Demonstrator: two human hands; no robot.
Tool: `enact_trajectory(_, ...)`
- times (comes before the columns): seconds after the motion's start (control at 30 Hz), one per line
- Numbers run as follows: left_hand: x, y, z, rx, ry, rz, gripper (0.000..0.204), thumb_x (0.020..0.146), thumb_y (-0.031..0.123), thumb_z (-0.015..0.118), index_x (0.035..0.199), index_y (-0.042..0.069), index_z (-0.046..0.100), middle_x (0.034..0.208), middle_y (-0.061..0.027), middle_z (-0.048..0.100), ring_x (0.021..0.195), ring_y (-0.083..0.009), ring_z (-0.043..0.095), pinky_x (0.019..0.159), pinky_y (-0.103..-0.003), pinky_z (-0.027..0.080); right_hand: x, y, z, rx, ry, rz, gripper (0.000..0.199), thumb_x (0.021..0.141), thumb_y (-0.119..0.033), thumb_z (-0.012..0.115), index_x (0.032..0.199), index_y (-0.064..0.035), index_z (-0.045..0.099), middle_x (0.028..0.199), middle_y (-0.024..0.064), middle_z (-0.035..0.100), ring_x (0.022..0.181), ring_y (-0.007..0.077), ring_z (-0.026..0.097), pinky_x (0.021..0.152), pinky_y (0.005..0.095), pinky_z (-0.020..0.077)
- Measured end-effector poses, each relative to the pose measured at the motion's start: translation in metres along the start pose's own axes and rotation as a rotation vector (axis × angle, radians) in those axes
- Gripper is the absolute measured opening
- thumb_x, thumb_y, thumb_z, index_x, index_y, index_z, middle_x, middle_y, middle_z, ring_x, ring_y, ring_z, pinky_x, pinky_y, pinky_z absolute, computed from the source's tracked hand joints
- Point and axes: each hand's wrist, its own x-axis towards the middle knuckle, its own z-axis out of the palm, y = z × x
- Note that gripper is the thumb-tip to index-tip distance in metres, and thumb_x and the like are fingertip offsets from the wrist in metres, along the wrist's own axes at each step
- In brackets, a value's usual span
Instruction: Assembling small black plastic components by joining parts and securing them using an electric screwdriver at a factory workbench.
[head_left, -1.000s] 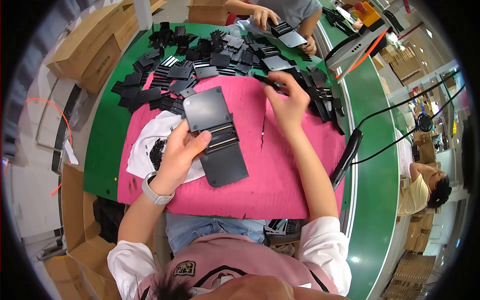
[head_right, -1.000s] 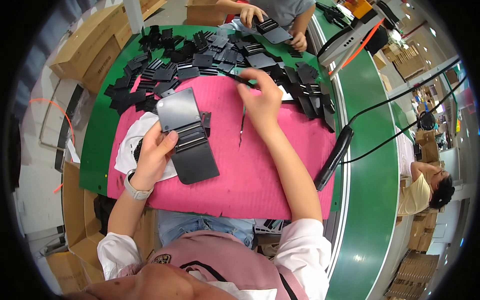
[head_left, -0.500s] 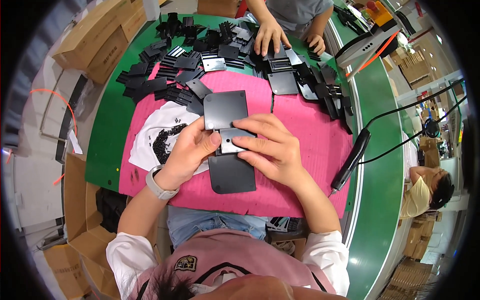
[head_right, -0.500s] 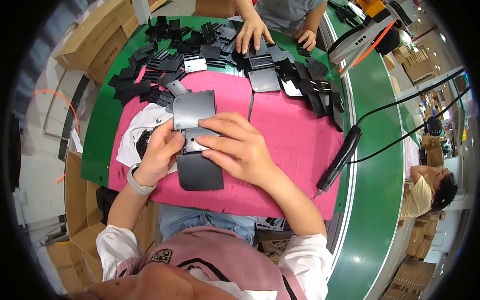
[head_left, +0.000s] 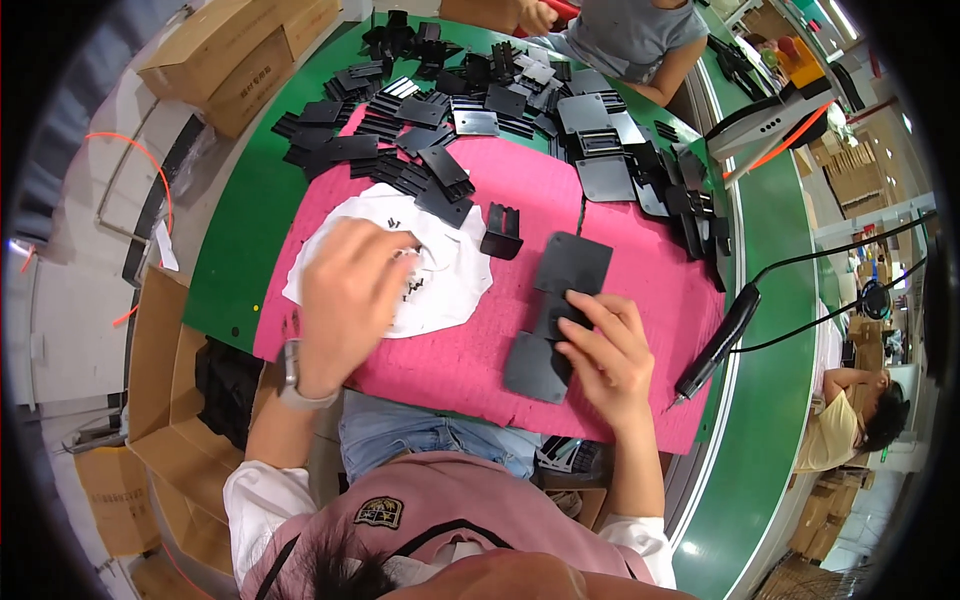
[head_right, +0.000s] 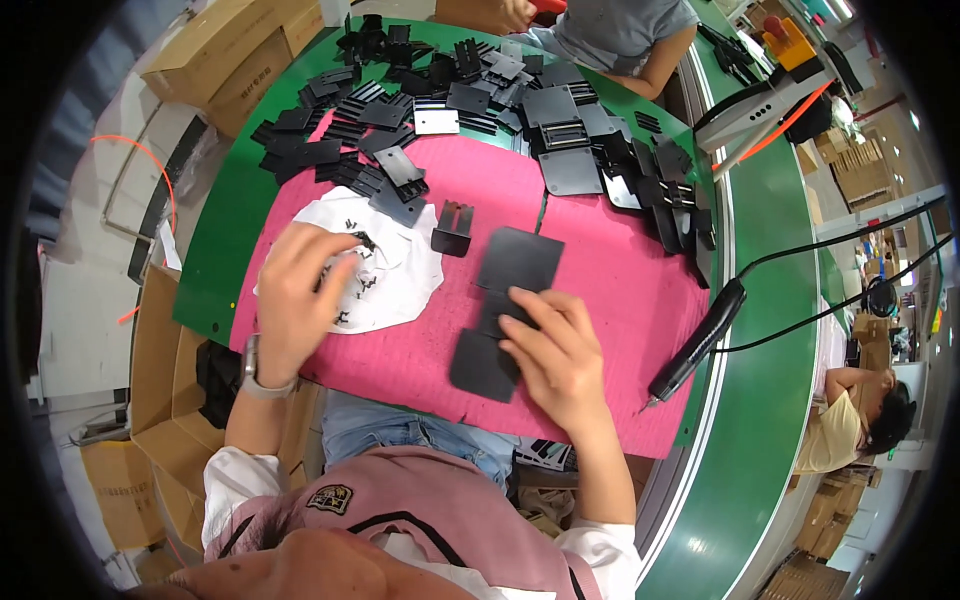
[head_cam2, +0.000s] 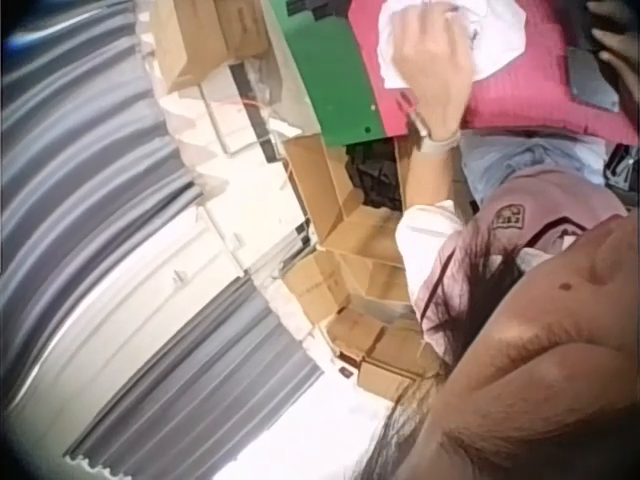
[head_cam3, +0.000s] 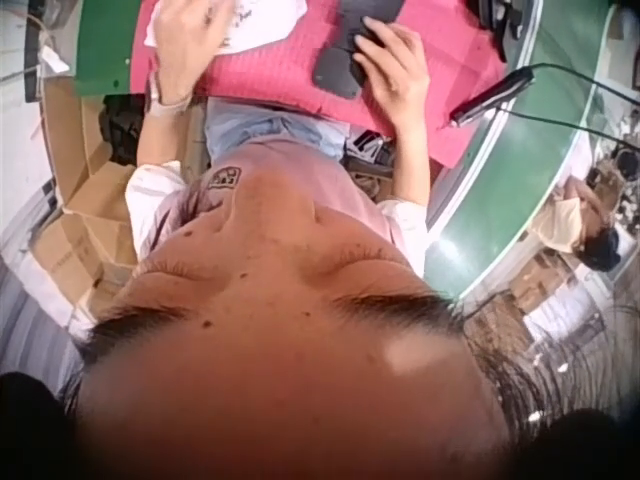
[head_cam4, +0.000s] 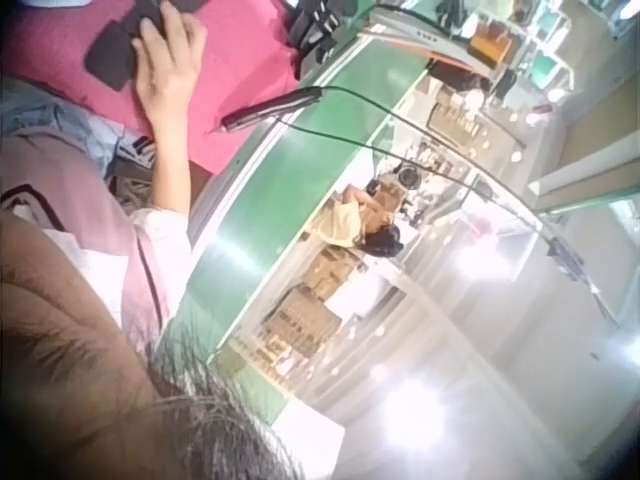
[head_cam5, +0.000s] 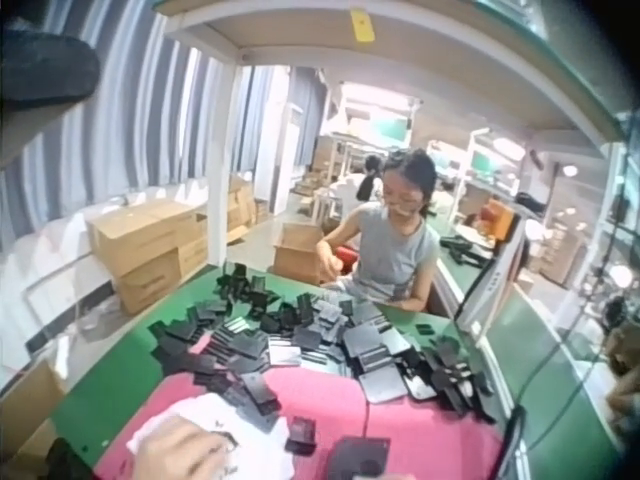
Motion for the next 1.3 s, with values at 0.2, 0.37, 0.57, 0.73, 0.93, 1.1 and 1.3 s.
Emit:
enact_trajectory(0.2,-0.013,-0.031,-0.012,0.269,-0.105,-0.188,0.013,0.075,0.011,0.067,0.084,0.003,0.061,0.082,-0.0092,0.056,0.08,-0.0281,0.057,0.067,-0.037,0.045,-0.016,0.006,-0.01,-0.006,0.017,0.297,0.028,0.065,0.0,0.073,0.092,-0.0021,0.068,0.115,0.0152,0.059,0.104,0.0327,0.056,0.086,0.0384,0.0478)
enact_trajectory(0.37,-0.007,-0.031,-0.006,0.238,-0.089,-0.158,0.011,0.077,0.012,0.066,0.08,0.003,0.06,0.08,-0.0096,0.056,0.079,-0.0282,0.057,0.066,-0.037,0.045,-0.03,0.023,-0.05,-0.309,0.241,0.373,0.026,0.069,-0.003,0.071,0.094,-0.0023,0.066,0.114,0.0147,0.058,0.106,0.0319,0.055,0.089,0.0385,0.0453)
enact_trajectory(0.57,-0.002,-0.028,-0.013,0.192,0.016,-0.114,0.009,0.078,0.01,0.067,0.077,0.002,0.062,0.073,-0.0108,0.055,0.066,-0.0284,0.056,0.059,-0.036,0.043,-0.073,0.074,-0.098,-1.227,0.254,0.956,0.053,0.081,-0.049,0.061,0.112,-0.0057,0.059,0.1,0.0154,0.063,0.09,0.0348,0.061,0.072,0.0434,0.0502)
enact_trajectory(0.73,0.001,-0.023,-0.006,0.096,-0.025,-0.101,0.006,0.079,0.004,0.064,0.08,-0.001,0.06,0.072,-0.0121,0.054,0.062,-0.0276,0.055,0.057,-0.035,0.042,-0.07,0.104,-0.1,-0.861,0.115,1.238,0.064,0.069,-0.052,0.067,0.107,-0.0002,0.061,0.086,0.0241,0.066,0.086,0.0398,0.064,0.076,0.0456,0.0499)
enact_trajectory(0.93,0.009,-0.014,0.0,0.142,-0.033,-0.007,0.006,0.079,0.001,0.063,0.084,-0.002,0.06,0.074,-0.0131,0.055,0.062,-0.0306,0.054,0.057,-0.035,0.042,-0.065,0.103,-0.1,-0.474,0.308,1.033,0.047,0.07,-0.032,0.069,0.1,0.0033,0.06,0.073,0.0135,0.063,0.065,0.0226,0.062,0.063,0.0345,0.0479)
enact_trajectory(1.1,0.013,-0.011,0.008,-0.049,-0.039,-0.052,0.007,0.08,0.0,0.063,0.086,-0.003,0.062,0.075,-0.0098,0.062,0.061,-0.0195,0.06,0.055,-0.029,0.045,-0.021,0.047,-0.101,0.603,0.572,0.75,0.039,0.077,-0.015,0.06,0.108,0.0068,0.054,0.068,0.0099,0.058,0.056,0.0155,0.056,0.053,0.0236,0.0446)
enact_trajectory(1.3,0.033,0.013,0.033,-0.384,-0.061,-0.271,0.012,0.078,0.003,0.064,0.09,0.0,0.066,0.073,-0.0078,0.067,0.06,-0.0118,0.063,0.054,-0.023,0.046,0.033,0.007,-0.093,0.973,0.409,0.322,0.063,0.069,-0.018,0.054,0.124,0.0109,0.041,0.08,0.018,0.054,0.068,0.0257,0.055,0.069,0.0352,0.0452)
